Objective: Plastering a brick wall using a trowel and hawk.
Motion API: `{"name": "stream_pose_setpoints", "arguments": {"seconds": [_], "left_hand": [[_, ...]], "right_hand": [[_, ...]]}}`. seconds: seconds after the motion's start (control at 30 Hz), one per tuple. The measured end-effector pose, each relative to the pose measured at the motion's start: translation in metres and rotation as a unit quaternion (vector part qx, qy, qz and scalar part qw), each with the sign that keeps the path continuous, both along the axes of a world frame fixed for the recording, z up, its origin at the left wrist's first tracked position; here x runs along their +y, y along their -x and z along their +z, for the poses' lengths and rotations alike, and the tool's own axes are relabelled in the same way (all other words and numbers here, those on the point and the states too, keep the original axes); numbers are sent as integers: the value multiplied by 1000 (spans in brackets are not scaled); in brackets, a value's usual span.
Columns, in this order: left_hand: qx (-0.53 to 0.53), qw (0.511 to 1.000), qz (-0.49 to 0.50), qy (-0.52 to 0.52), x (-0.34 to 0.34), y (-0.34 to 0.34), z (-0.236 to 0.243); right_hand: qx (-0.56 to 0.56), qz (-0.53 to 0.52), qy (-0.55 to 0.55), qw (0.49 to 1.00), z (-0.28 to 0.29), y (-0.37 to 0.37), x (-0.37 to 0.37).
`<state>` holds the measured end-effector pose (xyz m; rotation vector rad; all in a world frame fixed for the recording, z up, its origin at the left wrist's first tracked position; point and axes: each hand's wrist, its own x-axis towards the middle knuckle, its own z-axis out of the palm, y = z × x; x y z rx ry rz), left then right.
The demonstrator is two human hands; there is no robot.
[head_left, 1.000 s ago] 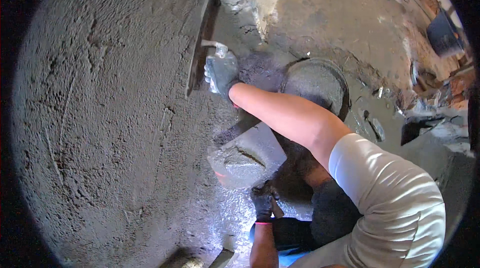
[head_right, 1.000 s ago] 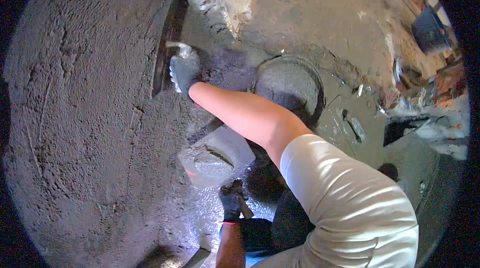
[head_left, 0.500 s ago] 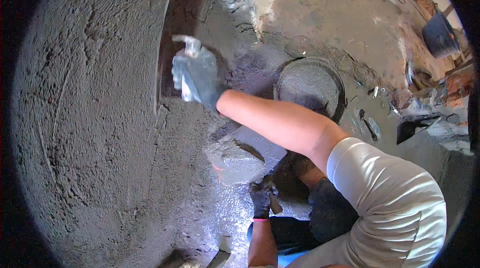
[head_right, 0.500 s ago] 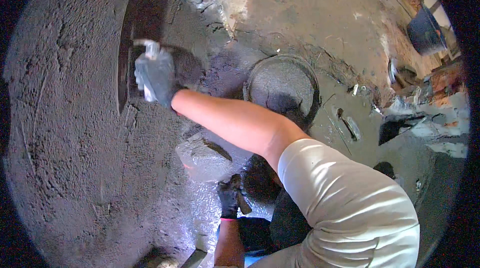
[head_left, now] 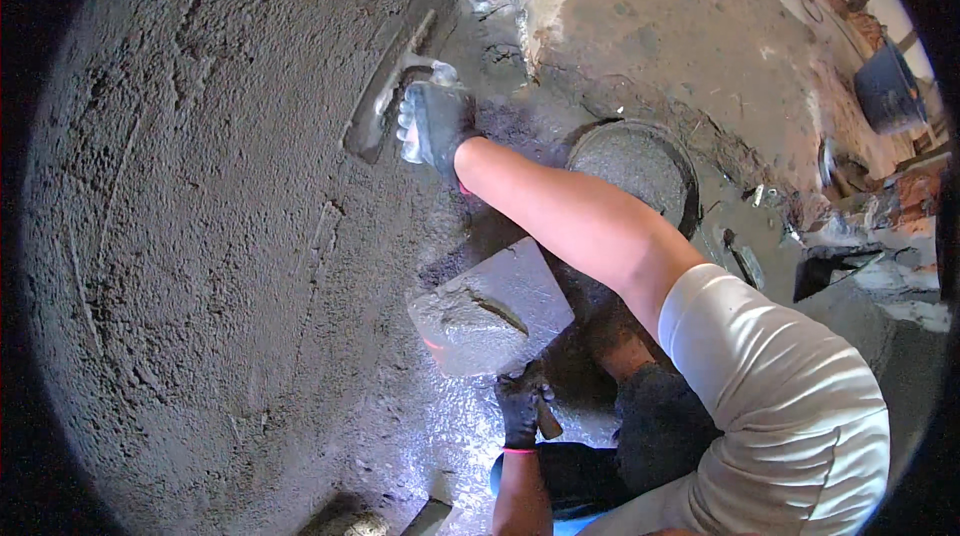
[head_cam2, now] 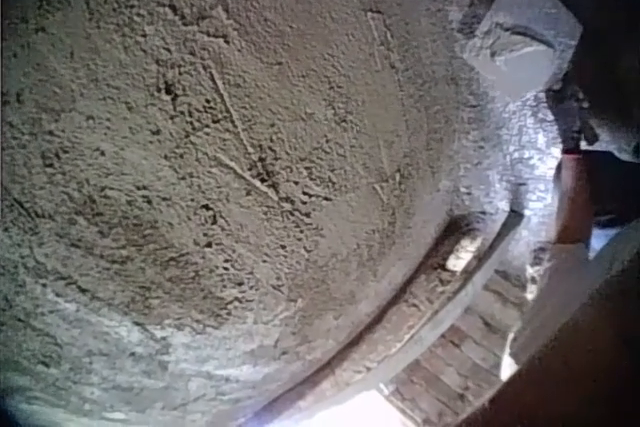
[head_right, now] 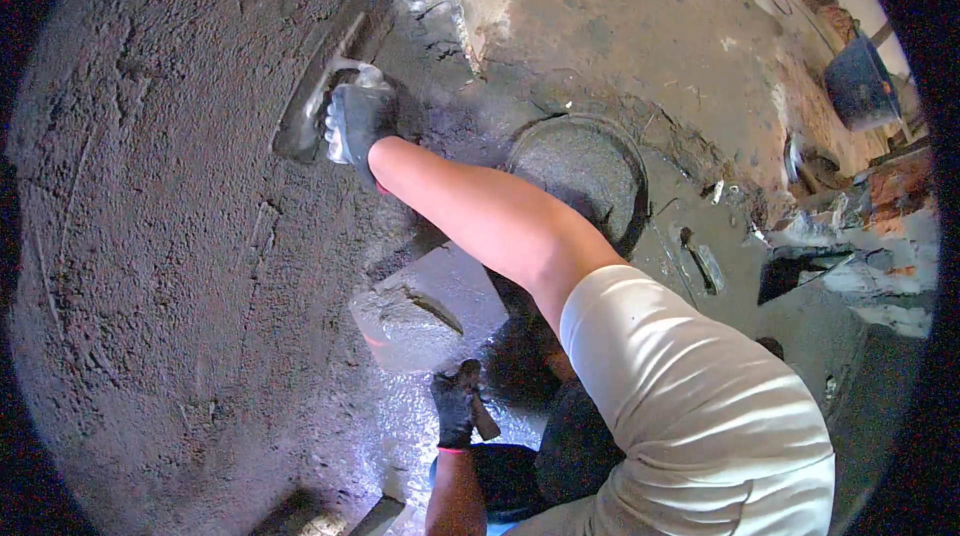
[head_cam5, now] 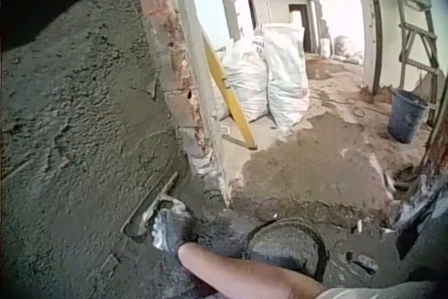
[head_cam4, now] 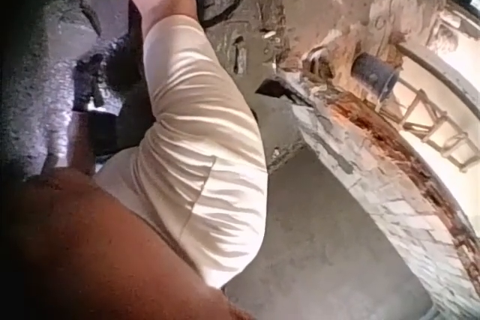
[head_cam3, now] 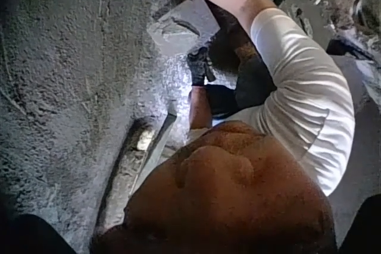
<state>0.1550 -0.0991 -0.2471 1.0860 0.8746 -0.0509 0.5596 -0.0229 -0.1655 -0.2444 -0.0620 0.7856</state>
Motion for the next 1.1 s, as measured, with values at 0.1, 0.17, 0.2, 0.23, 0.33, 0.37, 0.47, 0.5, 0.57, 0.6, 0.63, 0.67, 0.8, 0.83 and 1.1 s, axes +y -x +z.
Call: {"name": "stream_pose_setpoints", "arguments": {"seconds": [0.1,0.17,0.2,0.23,0.33,0.37,0.47,0.5,0.57,0.6,0.63,0.67,0.8,0.83,1.1], "left_hand": [[25,999,2,24,-5,-1,-1],[-12,1000,3,3,-14,-7,-4],[-4,1000,-13,-17,-13,-11,8],[4,999,-30,-36,-12,-11,14],[9,999,-38,-8,-14,-12,14],[8,999,-40,-9,-13,-10,8],[-52,997,-42,36,-16,-12,-6],[-54,996,-31,71,-19,-21,-4],[-52,994,-7,100,-14,-25,-6],[-38,998,-42,37,-11,-30,-15],[-21,997,-75,-25,-10,-34,-19],[17,997,-77,11,-7,-52,-3],[-57,989,-81,-108,17,-85,-9],[-115,951,-123,-258,34,-85,-39],[-7,951,-242,-190,12,-170,0]], "right_hand": [[36,0,0,999,14,-17,-2],[-1,48,-169,984,15,-32,-10],[1,54,-173,983,32,-21,-8],[-8,8,-51,999,49,-12,-6],[-12,-112,90,990,107,7,-16],[-27,-153,150,976,121,12,-17],[-105,-215,236,942,146,20,-26],[-96,-205,242,944,151,22,-34],[-263,-210,179,925,148,45,-46],[-557,-298,380,675,149,53,-63],[-740,-323,511,294,144,60,-78],[-745,-343,490,297,130,77,-91],[-692,-211,429,541,64,133,-157],[-638,-228,267,685,76,140,-177],[-505,-117,396,758,-5,147,-269]]}}
